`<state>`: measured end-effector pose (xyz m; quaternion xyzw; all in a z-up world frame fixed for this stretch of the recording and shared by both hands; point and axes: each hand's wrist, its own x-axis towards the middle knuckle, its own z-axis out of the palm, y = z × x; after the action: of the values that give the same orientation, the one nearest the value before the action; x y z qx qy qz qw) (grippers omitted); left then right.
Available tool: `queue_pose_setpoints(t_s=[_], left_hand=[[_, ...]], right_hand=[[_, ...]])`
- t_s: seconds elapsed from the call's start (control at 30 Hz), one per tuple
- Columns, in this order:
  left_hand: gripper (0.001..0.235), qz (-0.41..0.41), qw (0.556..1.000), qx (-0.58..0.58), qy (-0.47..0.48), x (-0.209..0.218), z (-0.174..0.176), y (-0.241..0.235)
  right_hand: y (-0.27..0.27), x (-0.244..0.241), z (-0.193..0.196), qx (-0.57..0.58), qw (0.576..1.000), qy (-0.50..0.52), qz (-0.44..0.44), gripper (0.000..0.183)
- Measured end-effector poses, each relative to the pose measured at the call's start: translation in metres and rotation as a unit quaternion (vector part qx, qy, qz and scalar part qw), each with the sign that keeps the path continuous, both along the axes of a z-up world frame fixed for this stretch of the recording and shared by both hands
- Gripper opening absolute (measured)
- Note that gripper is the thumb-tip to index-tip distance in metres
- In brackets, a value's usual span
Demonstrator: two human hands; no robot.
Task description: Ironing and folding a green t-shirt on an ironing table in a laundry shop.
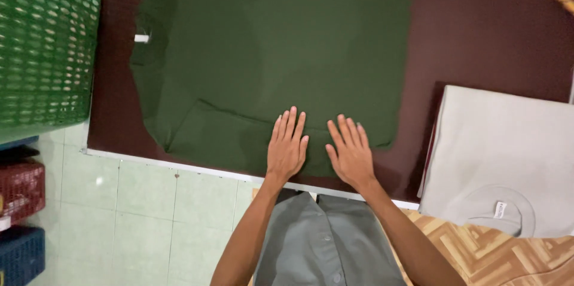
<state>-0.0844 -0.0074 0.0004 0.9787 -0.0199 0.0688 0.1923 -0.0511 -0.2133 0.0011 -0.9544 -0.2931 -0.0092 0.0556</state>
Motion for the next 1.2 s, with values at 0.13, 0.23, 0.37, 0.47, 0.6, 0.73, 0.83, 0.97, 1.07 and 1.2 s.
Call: queue_pose_setpoints(t_s=[0.13,0.23,0.37,0.47,0.6,0.73,0.83,0.97,1.07,1.2], left_hand=[[0.057,0.018,1.0,0.015,0.005,-0.013,-0.013,0.019],[0.057,0.019,1.0,0.02,-0.004,-0.009,-0.019,0.037],[0.061,0.017,0.999,0.024,-0.019,-0.01,-0.018,0.06],[0.064,0.005,0.999,-0.004,-0.031,-0.011,-0.016,0.084],[0.066,-0.004,1.0,-0.02,-0.021,-0.008,-0.029,0.125],[0.065,0.002,0.999,-0.016,-0.036,-0.01,-0.03,0.174],[0.061,0.021,0.999,-0.016,-0.037,-0.014,-0.029,0.203],[0.061,0.042,0.998,-0.029,-0.041,-0.016,-0.035,0.227],[0.063,0.064,0.996,-0.048,-0.031,-0.019,-0.034,0.231],[0.064,0.105,0.993,-0.054,-0.025,-0.012,-0.031,0.234]], right_hand=[[-0.021,-0.007,-0.006,-0.008,1.0,-0.02,-0.014,0.062],[-0.033,-0.007,-0.015,-0.019,0.997,-0.018,-0.078,0.066],[-0.011,-0.015,-0.001,-0.007,0.99,-0.017,-0.138,0.068],[0.045,-0.02,0.007,0.027,0.991,-0.009,-0.134,0.064],[0.132,-0.025,-0.012,0.062,0.996,0.012,-0.057,0.058],[0.159,-0.03,-0.023,0.014,0.998,-0.016,-0.053,0.06],[0.145,-0.028,-0.026,-0.031,0.996,-0.051,-0.072,0.057],[0.132,-0.028,-0.029,-0.035,0.991,-0.079,-0.104,0.056],[0.147,-0.026,-0.023,-0.004,0.993,-0.071,-0.091,0.053],[0.196,-0.006,-0.019,0.051,0.997,-0.039,-0.036,0.049]])
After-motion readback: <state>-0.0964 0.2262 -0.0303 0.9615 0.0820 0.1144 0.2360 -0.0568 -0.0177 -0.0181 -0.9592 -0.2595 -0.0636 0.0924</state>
